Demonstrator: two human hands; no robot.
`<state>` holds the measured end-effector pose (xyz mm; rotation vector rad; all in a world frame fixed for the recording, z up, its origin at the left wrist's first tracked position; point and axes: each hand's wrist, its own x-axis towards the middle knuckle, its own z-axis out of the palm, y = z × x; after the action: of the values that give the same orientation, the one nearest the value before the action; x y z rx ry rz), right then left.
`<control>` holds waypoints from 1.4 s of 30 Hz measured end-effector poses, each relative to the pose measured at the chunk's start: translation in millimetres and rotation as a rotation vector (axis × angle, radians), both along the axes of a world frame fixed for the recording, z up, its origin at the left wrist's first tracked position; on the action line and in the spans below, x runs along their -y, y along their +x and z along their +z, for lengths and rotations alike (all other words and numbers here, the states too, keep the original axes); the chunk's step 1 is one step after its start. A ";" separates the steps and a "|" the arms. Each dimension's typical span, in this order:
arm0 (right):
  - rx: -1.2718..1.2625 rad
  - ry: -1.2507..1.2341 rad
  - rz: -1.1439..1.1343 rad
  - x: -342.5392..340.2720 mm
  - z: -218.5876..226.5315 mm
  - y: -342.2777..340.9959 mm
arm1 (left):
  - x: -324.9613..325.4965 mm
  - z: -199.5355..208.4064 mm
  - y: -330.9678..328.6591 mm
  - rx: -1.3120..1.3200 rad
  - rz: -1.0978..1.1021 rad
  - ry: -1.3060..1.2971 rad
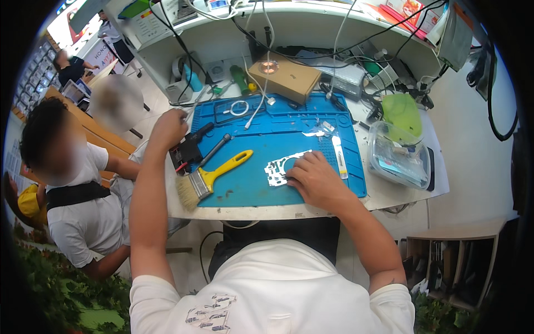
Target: The person uses a precision probe to manipulate small components on a mobile phone internal frame. They then handle a motherboard alongside the frame.
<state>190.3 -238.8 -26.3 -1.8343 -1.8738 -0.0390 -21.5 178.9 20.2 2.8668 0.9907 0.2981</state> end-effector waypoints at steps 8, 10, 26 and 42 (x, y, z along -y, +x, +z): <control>-0.128 -0.003 0.020 -12.9 18.0 1.6 | 44.9 33.2 -54.6 0.429 0.015 -0.304; -0.087 0.005 0.006 -17.2 14.9 2.5 | 66.0 29.3 -59.2 0.583 -0.060 -0.746; -0.160 -0.042 -0.029 -25.6 8.0 2.4 | 210.0 4.6 -13.4 0.083 -0.393 -0.320; -0.277 -0.001 -0.093 -20.6 -2.7 -5.0 | 230.9 6.1 -4.3 -0.074 -0.347 -0.100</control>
<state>185.3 -218.2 -29.0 -1.8226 -1.5980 0.1754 -25.8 -51.9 26.3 2.9033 0.4844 0.1106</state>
